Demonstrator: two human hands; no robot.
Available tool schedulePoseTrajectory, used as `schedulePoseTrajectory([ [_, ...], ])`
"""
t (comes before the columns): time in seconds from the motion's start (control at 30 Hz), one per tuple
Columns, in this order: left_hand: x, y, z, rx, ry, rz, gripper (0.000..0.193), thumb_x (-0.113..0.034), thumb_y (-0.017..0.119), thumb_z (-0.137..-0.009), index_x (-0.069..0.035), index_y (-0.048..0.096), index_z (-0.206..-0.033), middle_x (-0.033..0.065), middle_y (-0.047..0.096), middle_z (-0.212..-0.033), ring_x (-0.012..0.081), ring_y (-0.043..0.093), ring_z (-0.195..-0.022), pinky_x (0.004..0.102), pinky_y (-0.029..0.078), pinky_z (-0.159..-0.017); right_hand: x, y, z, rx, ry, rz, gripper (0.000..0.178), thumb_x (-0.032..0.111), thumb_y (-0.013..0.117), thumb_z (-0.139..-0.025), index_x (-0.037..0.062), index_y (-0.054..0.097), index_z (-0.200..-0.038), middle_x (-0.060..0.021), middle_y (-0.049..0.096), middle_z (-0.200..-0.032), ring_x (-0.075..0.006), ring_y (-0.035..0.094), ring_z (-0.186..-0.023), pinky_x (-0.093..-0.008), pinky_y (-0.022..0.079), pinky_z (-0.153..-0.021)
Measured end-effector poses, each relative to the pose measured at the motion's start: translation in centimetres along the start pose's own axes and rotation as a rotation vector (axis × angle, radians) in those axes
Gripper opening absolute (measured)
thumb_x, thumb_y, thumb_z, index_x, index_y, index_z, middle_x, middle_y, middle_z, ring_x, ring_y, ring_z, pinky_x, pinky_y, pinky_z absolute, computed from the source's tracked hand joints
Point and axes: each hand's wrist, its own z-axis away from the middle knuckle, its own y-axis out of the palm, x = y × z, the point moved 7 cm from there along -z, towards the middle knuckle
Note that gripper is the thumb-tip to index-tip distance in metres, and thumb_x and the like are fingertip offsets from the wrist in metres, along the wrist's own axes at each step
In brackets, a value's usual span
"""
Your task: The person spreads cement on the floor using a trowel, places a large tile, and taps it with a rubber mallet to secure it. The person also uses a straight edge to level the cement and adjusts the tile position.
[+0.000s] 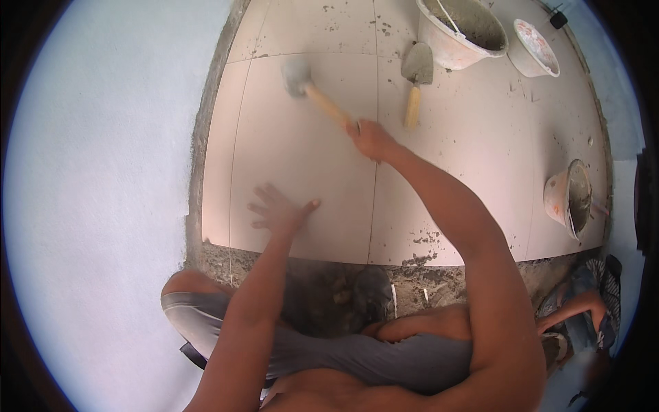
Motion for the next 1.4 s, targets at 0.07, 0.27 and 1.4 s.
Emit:
schedulePoseTrajectory([
  [0.07,0.9,-0.4,-0.3,-0.002,-0.007,0.017,0.144,-0.081,0.073,-0.059,-0.006,-0.003,-0.157,0.0234,-0.010,-0.162,0.0585,-0.011,-0.143,0.0841,0.006,-0.099,5.9,-2.7,0.0,0.139,0.186,-0.157,0.052,0.047,0.048,-0.100,-0.0041,0.054,-0.096,-0.0217,0.063,-0.069,-0.0416,0.065,-0.067,-0.0474,0.050,-0.062],
  [0.27,-0.4,-0.2,0.0,-0.054,0.013,0.039,0.141,-0.084,0.068,-0.061,-0.007,-0.001,-0.157,0.0248,-0.010,-0.162,0.0568,-0.013,-0.143,0.0828,0.000,-0.100,2.1,-0.9,1.1,-0.178,-0.177,-0.091,0.057,0.051,0.045,-0.100,-0.0035,0.057,-0.088,-0.0221,0.065,-0.071,-0.0392,0.067,-0.069,-0.0477,0.053,-0.063],
  [1.4,-3.9,-0.8,-2.0,-0.324,0.101,0.179,0.096,-0.071,0.049,-0.087,-0.013,0.020,-0.157,0.0249,0.002,-0.163,0.0491,-0.011,-0.148,0.0657,-0.007,-0.114,18.0,0.4,-1.5,0.157,-0.333,-0.366,0.045,0.042,0.050,-0.103,-0.0018,0.057,-0.092,-0.0083,0.054,-0.062,-0.0158,0.052,-0.052,-0.0331,0.046,-0.052],
])
